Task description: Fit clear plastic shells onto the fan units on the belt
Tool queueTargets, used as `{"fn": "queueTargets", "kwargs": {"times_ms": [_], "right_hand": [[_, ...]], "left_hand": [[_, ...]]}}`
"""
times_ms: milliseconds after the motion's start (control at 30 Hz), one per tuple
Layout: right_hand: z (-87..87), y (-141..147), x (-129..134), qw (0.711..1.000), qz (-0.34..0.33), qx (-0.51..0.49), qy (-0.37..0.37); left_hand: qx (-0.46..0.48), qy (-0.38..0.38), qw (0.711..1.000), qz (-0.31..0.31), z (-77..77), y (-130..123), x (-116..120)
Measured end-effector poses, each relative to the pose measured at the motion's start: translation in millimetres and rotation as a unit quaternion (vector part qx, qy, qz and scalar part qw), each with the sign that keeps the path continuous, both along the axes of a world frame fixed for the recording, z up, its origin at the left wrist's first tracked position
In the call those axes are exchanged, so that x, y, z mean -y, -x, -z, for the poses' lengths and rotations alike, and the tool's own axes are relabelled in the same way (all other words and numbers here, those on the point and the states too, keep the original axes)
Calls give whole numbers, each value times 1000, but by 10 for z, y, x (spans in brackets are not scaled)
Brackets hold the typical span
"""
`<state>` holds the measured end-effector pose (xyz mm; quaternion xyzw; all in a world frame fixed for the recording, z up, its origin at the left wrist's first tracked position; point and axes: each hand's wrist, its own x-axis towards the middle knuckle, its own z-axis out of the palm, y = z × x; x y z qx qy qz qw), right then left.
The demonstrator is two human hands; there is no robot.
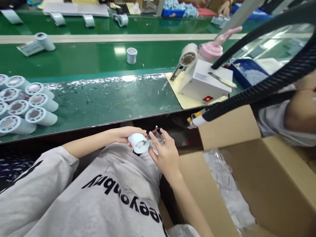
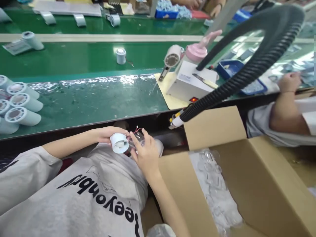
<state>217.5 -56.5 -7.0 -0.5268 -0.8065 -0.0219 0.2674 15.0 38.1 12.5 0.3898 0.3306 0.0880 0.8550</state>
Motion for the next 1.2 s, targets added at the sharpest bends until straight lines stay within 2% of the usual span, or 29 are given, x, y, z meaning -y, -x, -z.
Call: {"fn": "queueTargets", "kwargs": {"times_ms": [67,133,200,233,300,433,533,633,700,767,833,900,933,1033,1200], "right_hand": [[-22,-44,0,999,29,14,33],[-42,-117,13,997,22,-2,80],[-62,-185,28,987,-17,-68,141],[-73,-210,36,978,-36,-115,172],[-100,-234,54,950,-54,-214,220],[-157,-211,88,911,-5,-342,228],[-170,-199,87,884,23,-406,232],[-149,-223,66,836,26,-487,252],[-132,-251,60,816,5,-520,254],[-121,-276,72,835,-33,-491,246],[-113,-295,105,882,-65,-410,221],[-101,-308,149,919,-81,-338,185],[-92,-315,172,927,-87,-323,170],[-78,-334,227,921,-102,-334,173],[-148,-350,261,881,-83,-386,262]], "left_hand": [[-35,-118,989,85,-24,-63,37],[-80,-297,944,119,-89,-93,61],[-122,-458,876,85,-144,-105,89],[-132,-511,847,61,-155,-106,104],[-125,-556,822,21,-136,-104,132],[-76,-560,825,-6,23,-87,146],[-37,-561,827,16,124,-72,141],[7,-514,856,53,139,-68,160],[6,-457,888,46,115,-70,191],[-2,-382,924,16,87,-72,226],[3,-308,951,-4,68,-67,253],[7,-263,965,-3,57,-55,266],[6,-257,966,1,51,-47,267],[19,-286,958,17,22,-29,257],[70,-352,933,40,-37,-21,244]]}}
